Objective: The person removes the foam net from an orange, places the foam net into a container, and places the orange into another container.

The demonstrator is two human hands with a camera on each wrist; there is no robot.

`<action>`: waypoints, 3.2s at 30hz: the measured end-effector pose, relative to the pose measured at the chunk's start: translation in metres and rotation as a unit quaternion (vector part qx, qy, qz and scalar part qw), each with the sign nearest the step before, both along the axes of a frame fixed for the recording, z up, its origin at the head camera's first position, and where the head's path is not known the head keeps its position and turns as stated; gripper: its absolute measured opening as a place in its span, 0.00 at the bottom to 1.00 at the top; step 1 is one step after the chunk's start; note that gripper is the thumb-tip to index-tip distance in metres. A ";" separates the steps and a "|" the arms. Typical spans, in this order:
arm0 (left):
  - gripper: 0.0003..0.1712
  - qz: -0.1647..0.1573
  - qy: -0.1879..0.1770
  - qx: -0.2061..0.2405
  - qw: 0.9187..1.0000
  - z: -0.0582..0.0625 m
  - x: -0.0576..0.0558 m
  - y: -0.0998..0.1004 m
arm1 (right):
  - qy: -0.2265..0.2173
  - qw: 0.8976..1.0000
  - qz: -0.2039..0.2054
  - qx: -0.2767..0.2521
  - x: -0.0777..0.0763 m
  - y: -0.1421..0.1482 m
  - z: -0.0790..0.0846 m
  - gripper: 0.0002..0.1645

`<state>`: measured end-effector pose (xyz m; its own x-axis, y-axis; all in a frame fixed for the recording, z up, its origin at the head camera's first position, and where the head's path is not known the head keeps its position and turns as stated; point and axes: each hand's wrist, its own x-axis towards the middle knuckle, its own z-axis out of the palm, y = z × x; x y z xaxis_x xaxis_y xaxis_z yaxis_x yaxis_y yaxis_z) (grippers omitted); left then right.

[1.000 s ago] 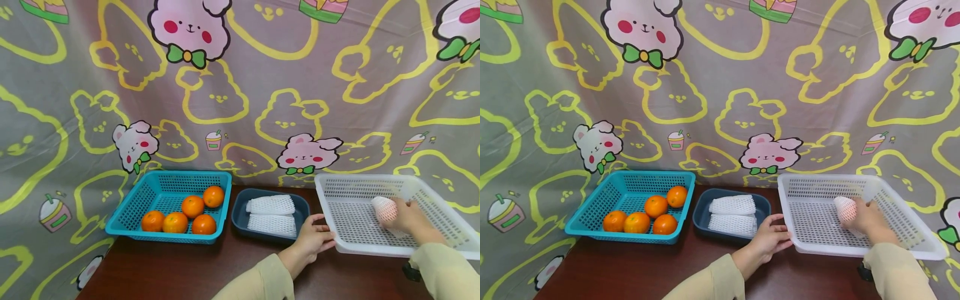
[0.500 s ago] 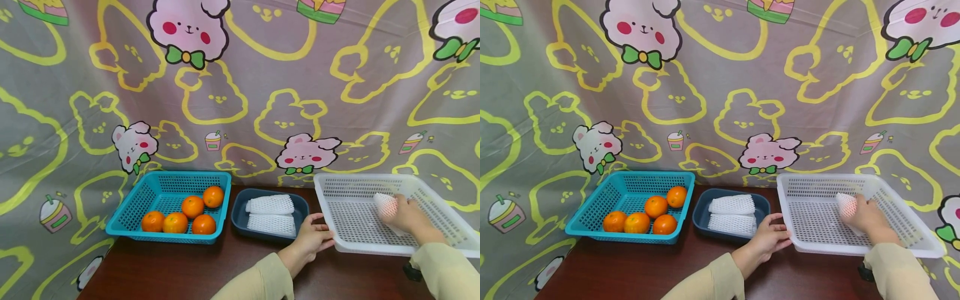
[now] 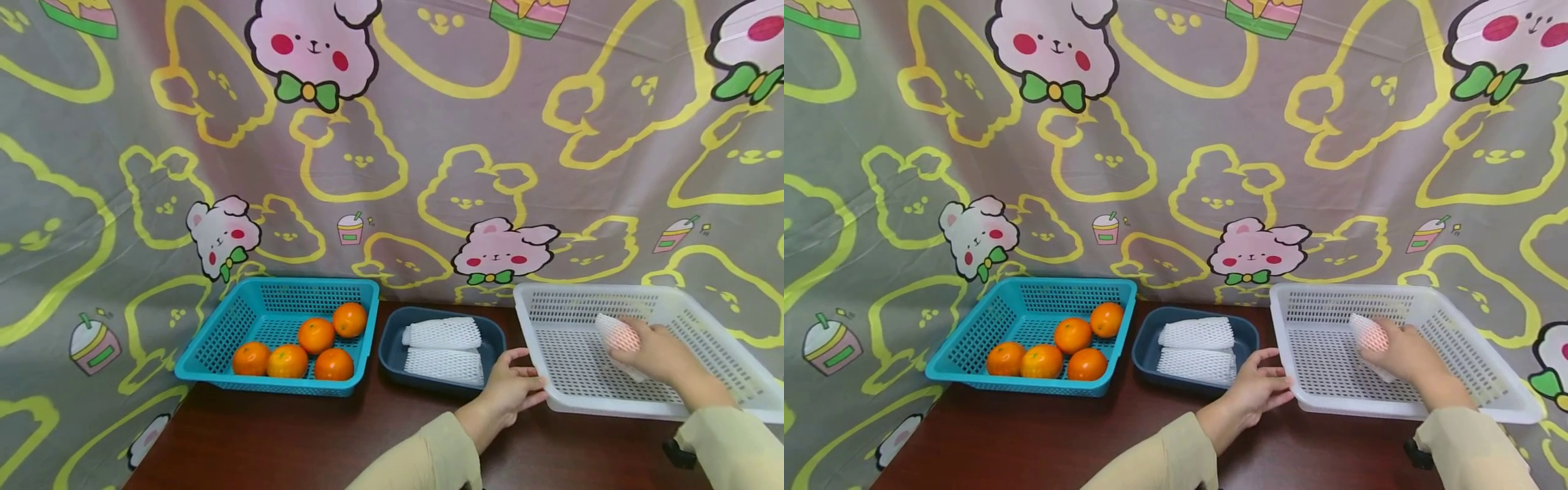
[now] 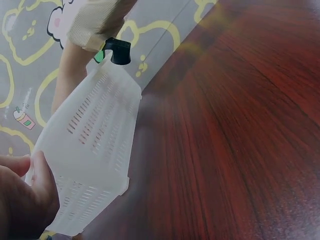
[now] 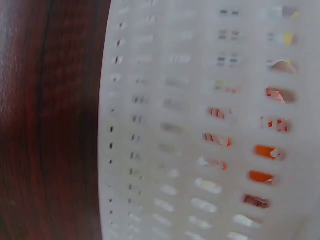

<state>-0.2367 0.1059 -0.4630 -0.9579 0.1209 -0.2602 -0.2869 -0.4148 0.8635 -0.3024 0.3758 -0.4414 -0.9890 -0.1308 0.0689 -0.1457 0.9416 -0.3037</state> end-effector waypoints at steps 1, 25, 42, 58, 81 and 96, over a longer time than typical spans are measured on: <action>0.29 0.000 0.000 0.000 1.000 0.000 0.000 0.000 | 0.004 1.000 0.001 0.002 0.001 -0.002 0.001 0.58; 0.23 -0.034 0.001 -0.038 0.999 0.003 0.000 -0.009 | 0.143 0.986 0.077 -0.033 0.040 -0.070 0.056 0.50; 0.19 -0.134 0.029 -0.002 0.991 0.001 -0.002 -0.046 | 0.167 0.975 0.138 -0.041 0.055 -0.132 0.062 0.48; 0.22 -0.232 0.053 -0.036 0.971 0.006 0.011 -0.098 | 0.175 0.964 0.188 -0.071 0.072 -0.169 0.053 0.44; 0.35 -0.168 0.034 -0.057 0.984 -0.016 0.039 -0.148 | 0.115 0.957 0.203 -0.172 0.093 -0.202 -0.008 0.44; 0.33 -0.158 0.084 -0.050 0.983 -0.027 0.043 -0.174 | 0.061 0.947 0.227 -0.221 0.101 -0.219 -0.033 0.43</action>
<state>-0.1941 -0.0683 -0.4900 -0.9072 0.4007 -0.1278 -0.2377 -0.2379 0.9418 -0.2018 0.1570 -0.4748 -0.8188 -0.4725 0.3261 -0.5644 0.5588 -0.6075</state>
